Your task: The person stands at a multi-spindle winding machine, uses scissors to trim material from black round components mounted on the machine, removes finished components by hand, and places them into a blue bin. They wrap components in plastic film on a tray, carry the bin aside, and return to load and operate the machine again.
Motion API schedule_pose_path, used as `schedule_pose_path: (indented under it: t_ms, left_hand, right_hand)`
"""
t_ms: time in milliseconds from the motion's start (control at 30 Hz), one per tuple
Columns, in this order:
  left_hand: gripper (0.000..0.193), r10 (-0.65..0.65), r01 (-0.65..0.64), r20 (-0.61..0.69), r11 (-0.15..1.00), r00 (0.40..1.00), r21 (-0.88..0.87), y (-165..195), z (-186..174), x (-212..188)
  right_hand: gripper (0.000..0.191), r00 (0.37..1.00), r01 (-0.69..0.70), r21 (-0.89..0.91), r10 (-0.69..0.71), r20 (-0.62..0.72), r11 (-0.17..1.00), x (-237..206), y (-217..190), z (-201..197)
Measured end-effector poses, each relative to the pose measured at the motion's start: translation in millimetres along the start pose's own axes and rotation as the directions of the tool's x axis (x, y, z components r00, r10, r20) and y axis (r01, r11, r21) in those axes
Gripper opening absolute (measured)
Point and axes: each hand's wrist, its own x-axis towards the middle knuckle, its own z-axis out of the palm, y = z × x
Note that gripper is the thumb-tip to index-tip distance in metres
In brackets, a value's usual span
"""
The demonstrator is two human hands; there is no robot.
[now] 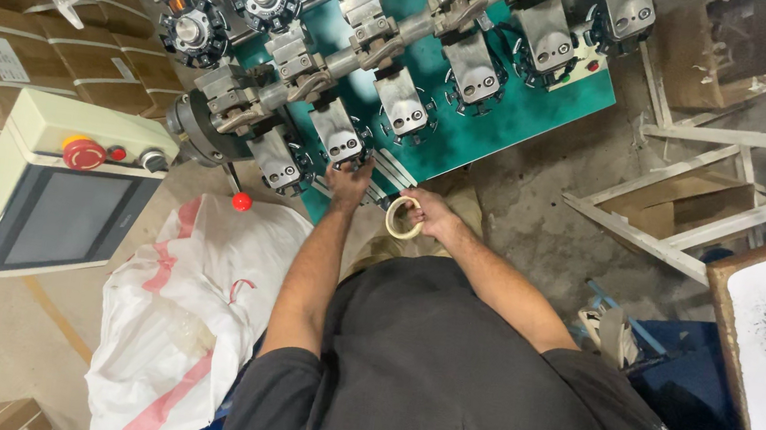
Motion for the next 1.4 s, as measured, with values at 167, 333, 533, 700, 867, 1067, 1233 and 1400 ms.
schedule_pose_path:
  t_ms: [167, 333, 533, 700, 867, 1067, 1233, 1400]
  left_hand:
    - [0.013, -0.170, 0.182, 0.236, 0.983, 0.957, -0.031, 7.8, -3.6, 1.6]
    - [0.034, -0.182, 0.817, 0.900, 0.517, 0.396, -0.255, 19.0, -10.4, -16.3]
    - [0.028, -0.184, 0.887, 0.918, 0.378, 0.352, -0.264, 22.6, -18.3, -19.2]
    - [0.021, -0.319, 0.401, 0.458, 0.912, 0.830, -0.090, 2.4, -14.9, -3.7]
    - [0.025, -0.206, 0.226, 0.246, 0.973, 0.947, -0.055, -6.7, -11.1, -4.5]
    - [0.035, -0.422, 0.467, 0.366, 0.884, 0.829, -0.039, -0.5, -14.9, -6.6]
    - [0.029, -0.165, 0.849, 0.954, 0.512, 0.248, -0.132, 6.0, -21.2, -10.7]
    - [0.032, -0.097, 0.938, 0.976, 0.311, 0.194, -0.155, 9.6, -24.9, -23.5]
  right_hand:
    - [0.014, 0.901, 0.159, -0.409, -0.301, -0.311, 0.899, -11.5, 8.9, -0.5]
    - [0.029, 0.882, 0.392, -0.672, -0.463, 0.082, 0.628, -30.9, 15.1, -10.1]
    - [0.041, 0.901, 0.370, -0.678, -0.423, 0.095, 0.635, -31.8, 12.1, 1.7]
    - [0.016, 0.925, 0.227, -0.639, -0.368, -0.095, 0.735, -14.6, 11.9, 8.6]
    - [0.009, 0.988, 0.088, -0.208, -0.112, -0.104, 0.974, -1.7, 8.1, 10.5]
    - [0.019, 0.939, 0.139, -0.393, -0.247, -0.238, 0.909, -2.3, 18.8, 3.7]
    - [0.034, 0.883, 0.420, -0.682, -0.442, 0.156, 0.598, -17.4, 26.1, -8.3]
    - [0.052, 0.897, 0.419, -0.657, -0.398, 0.193, 0.627, -26.5, 23.0, 0.7]
